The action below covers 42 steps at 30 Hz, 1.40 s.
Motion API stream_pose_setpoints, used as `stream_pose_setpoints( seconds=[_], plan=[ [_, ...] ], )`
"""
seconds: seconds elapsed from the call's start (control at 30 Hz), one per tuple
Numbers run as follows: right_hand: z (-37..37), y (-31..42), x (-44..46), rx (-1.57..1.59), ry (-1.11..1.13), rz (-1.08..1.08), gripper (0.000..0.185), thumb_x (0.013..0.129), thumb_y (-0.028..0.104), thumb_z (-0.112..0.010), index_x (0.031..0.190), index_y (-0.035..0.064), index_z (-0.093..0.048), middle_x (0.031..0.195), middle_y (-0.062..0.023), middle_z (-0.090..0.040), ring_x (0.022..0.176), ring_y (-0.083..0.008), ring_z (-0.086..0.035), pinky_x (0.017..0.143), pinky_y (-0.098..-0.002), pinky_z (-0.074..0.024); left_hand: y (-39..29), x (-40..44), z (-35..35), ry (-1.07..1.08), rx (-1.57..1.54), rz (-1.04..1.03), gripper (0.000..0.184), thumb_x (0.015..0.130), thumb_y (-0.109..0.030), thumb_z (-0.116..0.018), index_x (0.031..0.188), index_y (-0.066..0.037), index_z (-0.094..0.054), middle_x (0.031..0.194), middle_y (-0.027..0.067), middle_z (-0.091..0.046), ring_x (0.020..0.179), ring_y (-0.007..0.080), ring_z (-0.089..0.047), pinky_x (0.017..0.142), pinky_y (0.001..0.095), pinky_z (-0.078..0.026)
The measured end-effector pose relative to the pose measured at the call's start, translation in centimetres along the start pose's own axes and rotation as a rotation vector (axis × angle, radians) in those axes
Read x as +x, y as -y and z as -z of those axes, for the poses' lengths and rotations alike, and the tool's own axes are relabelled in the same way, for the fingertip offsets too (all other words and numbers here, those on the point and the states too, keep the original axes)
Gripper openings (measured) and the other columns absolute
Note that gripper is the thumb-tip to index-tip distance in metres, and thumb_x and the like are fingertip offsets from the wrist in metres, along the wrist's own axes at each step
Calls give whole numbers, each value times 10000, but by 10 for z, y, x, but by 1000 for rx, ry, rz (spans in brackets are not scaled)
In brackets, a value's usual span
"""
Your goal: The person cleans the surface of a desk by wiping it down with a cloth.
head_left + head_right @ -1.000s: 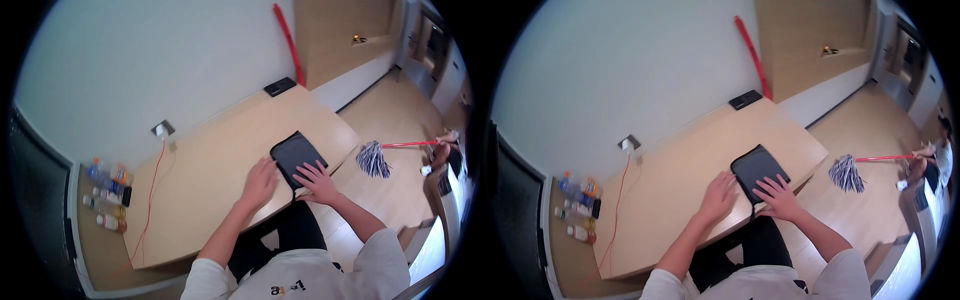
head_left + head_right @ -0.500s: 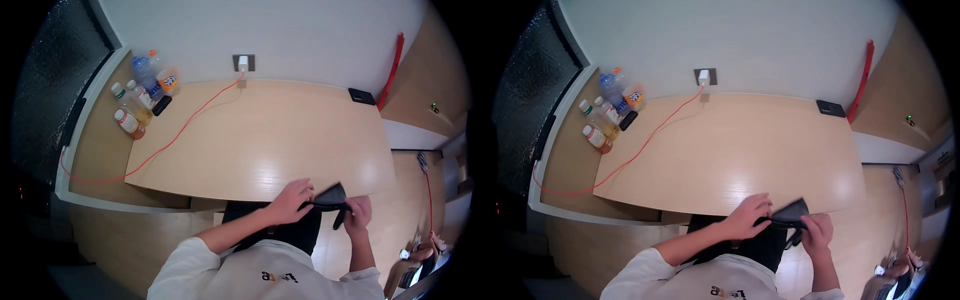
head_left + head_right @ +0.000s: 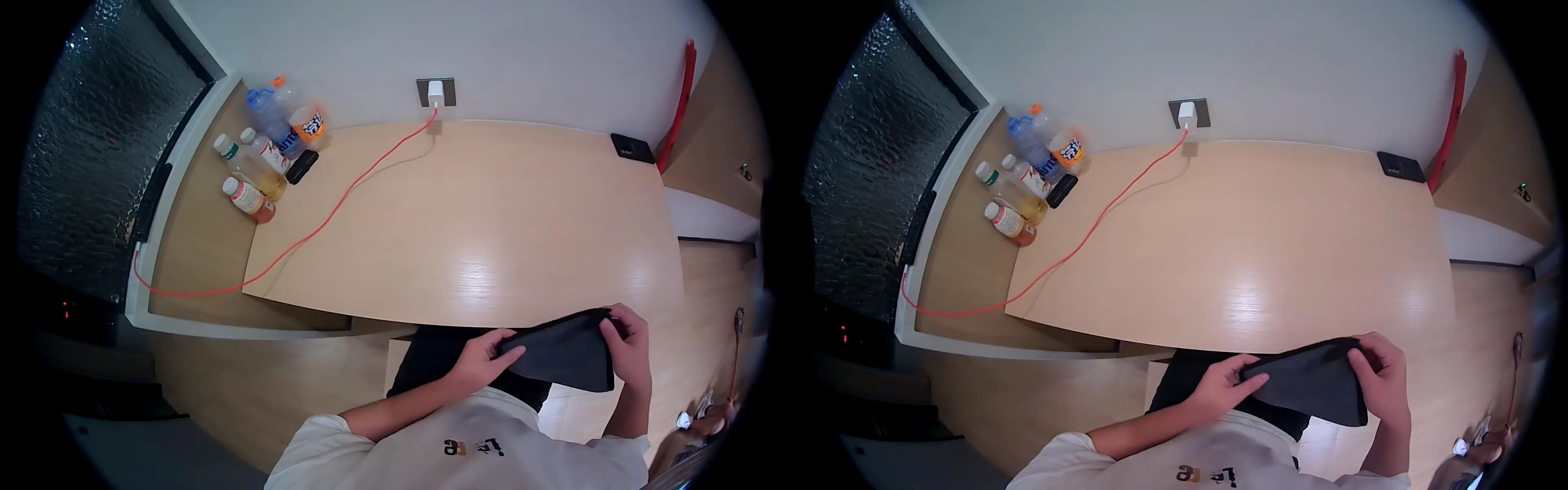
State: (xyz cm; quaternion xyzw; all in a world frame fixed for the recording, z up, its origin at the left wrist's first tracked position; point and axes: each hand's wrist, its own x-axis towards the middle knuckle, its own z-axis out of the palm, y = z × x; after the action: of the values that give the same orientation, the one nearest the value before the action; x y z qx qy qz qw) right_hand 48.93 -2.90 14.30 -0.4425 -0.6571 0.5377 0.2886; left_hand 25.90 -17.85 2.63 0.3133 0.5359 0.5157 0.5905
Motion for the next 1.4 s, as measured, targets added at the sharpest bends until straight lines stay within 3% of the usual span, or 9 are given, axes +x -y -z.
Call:
stream_pose_setpoints(
  seconds=[0.1,0.27,0.33,0.4,0.57,0.67,0.73,0.97,1.4],
  plan=[
    [14,-13,-1,35,-75,-102,99,994,66,-713,1033,-16,-671,828,55,-570,746,-22,-507,638,-212,-417,-48,9,-4,16,-152,7,376,968,-204,-796,1235,28,-669,956,38,-698,846,78,-617,762,267,-525],
    [65,-19,43,-209,-315,-153,223,1038,208,-686,1083,-11,-690,888,21,-629,796,-38,-567,650,-214,-455,-111,84,-31,-161,237,-222,366,988,-191,-776,1265,7,-640,1088,58,-702,1017,117,-624,917,303,-514],
    [82,-51,79,-146,-609,66,287,1051,264,-670,1160,-1,-698,1015,-35,-691,910,-124,-652,773,-278,-531,-110,135,-28,-340,70,-304,418,1006,-206,-749,1328,-10,-569,1161,87,-671,1076,137,-605,958,302,-497],
    [95,-88,104,-550,-977,405,272,1035,221,-681,1216,18,-698,1120,-86,-708,1032,-217,-684,920,-354,-540,-81,179,2,-627,238,-451,430,1022,-186,-718,1362,-13,-518,1258,117,-624,1152,176,-585,981,315,-496],
    [34,-76,123,-614,-546,644,198,936,48,-708,1133,42,-734,1116,-145,-731,1098,-336,-680,989,-414,-521,-88,127,66,-783,579,-511,452,1016,-183,-678,1391,29,-541,1368,184,-582,1297,296,-538,1110,410,-426],
    [17,-72,141,-753,-4,673,262,958,159,-703,1209,88,-726,1254,-110,-712,1238,-306,-637,1178,-501,-422,-74,104,96,-816,908,-471,444,1010,-163,-653,1391,39,-545,1416,247,-554,1360,402,-503,1147,483,-409],
    [11,-89,145,-861,49,619,384,991,226,-667,1359,116,-670,1450,-113,-626,1420,-284,-522,1257,-517,-318,-62,90,116,-792,1188,-417,460,1016,-179,-637,1402,49,-537,1466,266,-522,1401,431,-467,1172,516,-381],
    [76,-100,135,-926,-75,335,755,993,412,-657,1641,150,-371,1688,-157,-359,1583,-356,-285,1308,-513,-182,-46,51,137,-726,1377,-270,499,1034,-208,-572,1449,61,-510,1584,284,-434,1496,455,-369,1241,539,-297],
    [183,-155,296,-1157,-483,-151,872,1009,672,-433,1655,95,-333,1737,-140,-271,1620,-300,-203,1317,-468,-154,-50,57,132,-784,1430,-200,511,967,-123,-581,1446,40,-513,1562,275,-453,1479,458,-390,1217,564,-313]
  ],
)
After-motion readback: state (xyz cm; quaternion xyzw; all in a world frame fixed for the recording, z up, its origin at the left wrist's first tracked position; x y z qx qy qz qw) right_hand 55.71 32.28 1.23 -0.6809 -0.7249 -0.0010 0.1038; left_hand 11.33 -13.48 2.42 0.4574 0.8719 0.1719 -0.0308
